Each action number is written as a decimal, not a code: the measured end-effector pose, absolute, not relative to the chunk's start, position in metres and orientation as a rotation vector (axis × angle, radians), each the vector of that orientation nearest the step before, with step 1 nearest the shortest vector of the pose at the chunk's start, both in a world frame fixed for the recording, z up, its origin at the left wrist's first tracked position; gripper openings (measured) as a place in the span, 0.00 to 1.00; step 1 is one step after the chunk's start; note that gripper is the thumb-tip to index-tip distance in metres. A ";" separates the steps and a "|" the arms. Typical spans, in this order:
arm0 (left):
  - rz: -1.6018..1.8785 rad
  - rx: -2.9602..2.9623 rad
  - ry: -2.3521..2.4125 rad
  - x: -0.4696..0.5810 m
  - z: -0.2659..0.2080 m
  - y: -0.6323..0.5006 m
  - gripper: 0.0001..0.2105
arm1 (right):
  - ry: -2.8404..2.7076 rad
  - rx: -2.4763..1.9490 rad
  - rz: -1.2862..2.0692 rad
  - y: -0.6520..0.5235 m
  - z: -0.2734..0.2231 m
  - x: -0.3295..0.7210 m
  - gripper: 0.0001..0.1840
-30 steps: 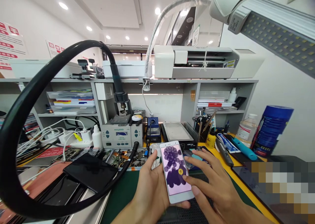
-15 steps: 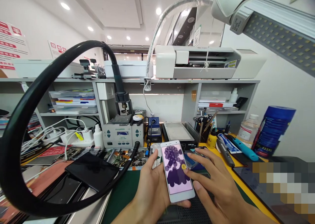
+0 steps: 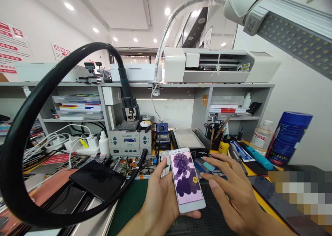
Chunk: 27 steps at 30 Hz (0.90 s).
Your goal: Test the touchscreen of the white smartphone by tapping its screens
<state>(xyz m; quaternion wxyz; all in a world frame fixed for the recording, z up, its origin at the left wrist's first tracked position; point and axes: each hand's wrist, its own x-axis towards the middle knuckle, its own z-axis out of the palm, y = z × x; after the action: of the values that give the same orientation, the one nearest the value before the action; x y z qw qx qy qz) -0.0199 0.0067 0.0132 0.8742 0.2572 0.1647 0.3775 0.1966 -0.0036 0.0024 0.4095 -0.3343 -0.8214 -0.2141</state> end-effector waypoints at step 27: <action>0.928 0.725 0.374 -0.028 0.009 0.018 0.36 | -2.375 -0.712 -0.445 -0.024 0.013 0.178 0.17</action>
<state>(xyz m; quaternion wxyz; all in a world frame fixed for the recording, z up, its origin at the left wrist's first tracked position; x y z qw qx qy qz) -0.0275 0.0181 0.0093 0.8153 0.3397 0.1751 0.4349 0.1781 -0.0239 0.0129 0.3063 -0.2689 -0.8975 -0.1682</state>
